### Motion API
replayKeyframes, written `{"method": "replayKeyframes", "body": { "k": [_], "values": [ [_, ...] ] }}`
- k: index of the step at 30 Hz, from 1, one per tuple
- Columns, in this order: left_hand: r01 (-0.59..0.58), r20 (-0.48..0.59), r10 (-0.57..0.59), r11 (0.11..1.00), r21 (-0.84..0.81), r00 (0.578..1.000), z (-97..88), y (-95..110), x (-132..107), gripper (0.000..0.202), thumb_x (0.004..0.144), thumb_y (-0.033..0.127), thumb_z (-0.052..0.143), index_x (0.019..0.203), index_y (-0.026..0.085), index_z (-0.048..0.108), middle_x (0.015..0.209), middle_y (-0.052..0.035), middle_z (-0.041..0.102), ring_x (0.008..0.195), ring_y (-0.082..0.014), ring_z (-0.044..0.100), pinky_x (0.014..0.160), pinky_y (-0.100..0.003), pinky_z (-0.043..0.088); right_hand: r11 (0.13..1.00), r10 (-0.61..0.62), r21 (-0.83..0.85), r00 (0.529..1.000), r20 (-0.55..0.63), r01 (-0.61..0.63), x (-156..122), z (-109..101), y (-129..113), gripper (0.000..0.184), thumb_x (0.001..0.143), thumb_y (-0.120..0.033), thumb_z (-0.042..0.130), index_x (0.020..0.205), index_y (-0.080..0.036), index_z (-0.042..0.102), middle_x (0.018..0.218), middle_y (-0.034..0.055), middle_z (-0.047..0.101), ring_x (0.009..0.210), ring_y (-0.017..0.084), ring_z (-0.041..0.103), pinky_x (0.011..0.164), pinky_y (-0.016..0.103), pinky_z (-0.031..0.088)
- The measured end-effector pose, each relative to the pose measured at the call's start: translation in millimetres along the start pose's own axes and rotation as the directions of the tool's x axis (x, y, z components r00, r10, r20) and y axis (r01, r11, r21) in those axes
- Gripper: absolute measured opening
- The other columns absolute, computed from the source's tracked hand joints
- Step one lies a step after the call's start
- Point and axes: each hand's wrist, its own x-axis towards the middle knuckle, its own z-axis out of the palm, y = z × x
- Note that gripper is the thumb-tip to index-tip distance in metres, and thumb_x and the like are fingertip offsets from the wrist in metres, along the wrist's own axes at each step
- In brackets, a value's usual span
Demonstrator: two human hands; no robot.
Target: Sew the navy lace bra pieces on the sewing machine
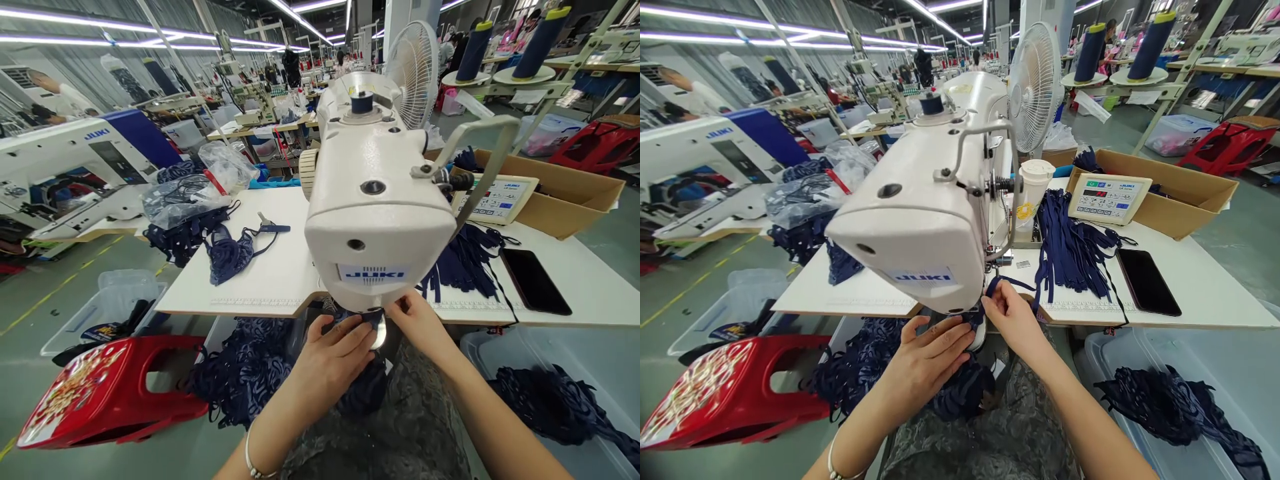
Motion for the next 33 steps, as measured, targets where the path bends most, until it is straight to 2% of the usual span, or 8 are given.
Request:
{"method": "replayKeyframes", "body": {
  "k": [4, 6, 11, 18, 25, 30, 33],
  "values": [
    [0.060, -0.052, -0.056, 0.994, 0.088, 0.997, 6.5, 9, 1, 0.024, 0.101, 0.025, 0.047, 0.121, 0.020, 0.059, 0.117, -0.0023, 0.068, 0.118, -0.0178, 0.057, 0.104, -0.037, 0.025, 0.994, -0.084, -0.072, 0.996, 0.039, 0.087, 19, -1, -2, 0.022, 0.080, -0.034, 0.051, 0.094, -0.019, 0.061, 0.089, 0.0054, 0.062, 0.075, 0.020, 0.056, 0.075, 0.034, 0.049],
    [0.083, -0.076, -0.072, 0.987, 0.139, 0.994, 11.1, 12, 1, 0.024, 0.101, 0.025, 0.047, 0.122, 0.019, 0.059, 0.115, -0.0031, 0.068, 0.116, -0.0187, 0.058, 0.101, -0.037, 0.026, 0.986, -0.113, -0.114, 0.992, 0.062, 0.119, 26, 1, -1, 0.023, 0.079, -0.032, 0.051, 0.092, -0.019, 0.065, 0.089, 0.0070, 0.065, 0.081, 0.023, 0.059, 0.080, 0.038, 0.049],
    [0.112, -0.061, -0.101, 0.971, 0.213, 0.993, 16.5, 17, 2, 0.027, 0.102, 0.026, 0.044, 0.123, 0.017, 0.058, 0.115, -0.0056, 0.066, 0.115, -0.0203, 0.056, 0.094, -0.037, 0.031, 0.979, -0.111, -0.158, 0.987, 0.114, 0.128, 31, 5, 7, 0.023, 0.080, -0.030, 0.050, 0.088, -0.020, 0.070, 0.089, 0.0089, 0.072, 0.085, 0.027, 0.064, 0.075, 0.038, 0.053],
    [0.128, -0.034, -0.123, 0.955, 0.266, 0.992, 15.5, 21, 4, 0.028, 0.101, 0.028, 0.047, 0.123, 0.016, 0.059, 0.118, -0.0038, 0.063, 0.118, -0.0189, 0.052, 0.095, -0.036, 0.030, 0.976, -0.104, -0.186, 0.993, 0.052, 0.112, 32, 7, 12, 0.028, 0.082, -0.029, 0.052, 0.100, -0.018, 0.070, 0.103, 0.0115, 0.072, 0.095, 0.029, 0.065, 0.082, 0.039, 0.055],
    [0.138, -0.055, -0.128, 0.955, 0.263, 0.990, 18.9, 20, 4, 0.027, 0.101, 0.029, 0.048, 0.123, 0.018, 0.059, 0.120, -0.0031, 0.062, 0.118, -0.0172, 0.052, 0.097, -0.035, 0.030, 0.983, -0.081, -0.160, 0.996, 0.043, 0.087, 32, 9, 16, 0.031, 0.081, -0.032, 0.052, 0.102, -0.017, 0.070, 0.103, 0.0115, 0.073, 0.095, 0.028, 0.065, 0.083, 0.039, 0.055],
    [0.144, -0.053, -0.135, 0.960, 0.241, 0.989, 21.1, 19, 3, 0.028, 0.102, 0.028, 0.044, 0.125, 0.018, 0.057, 0.119, -0.0047, 0.063, 0.117, -0.0174, 0.052, 0.097, -0.034, 0.030, 0.979, -0.151, -0.137, 0.988, 0.029, 0.153, 31, 11, 16, 0.033, 0.081, -0.033, 0.050, 0.104, -0.018, 0.069, 0.108, 0.0123, 0.071, 0.099, 0.029, 0.065, 0.084, 0.040, 0.055],
    [0.146, -0.058, -0.136, 0.962, 0.233, 0.989, 21.8, 19, 2, 0.027, 0.103, 0.028, 0.042, 0.124, 0.019, 0.058, 0.119, -0.0035, 0.063, 0.118, -0.0174, 0.051, 0.095, -0.035, 0.031, 0.958, -0.200, -0.202, 0.979, 0.043, 0.204, 35, 9, 19, 0.029, 0.081, -0.035, 0.049, 0.095, -0.020, 0.070, 0.104, 0.0112, 0.072, 0.103, 0.030, 0.063, 0.089, 0.042, 0.053]
  ]
}}
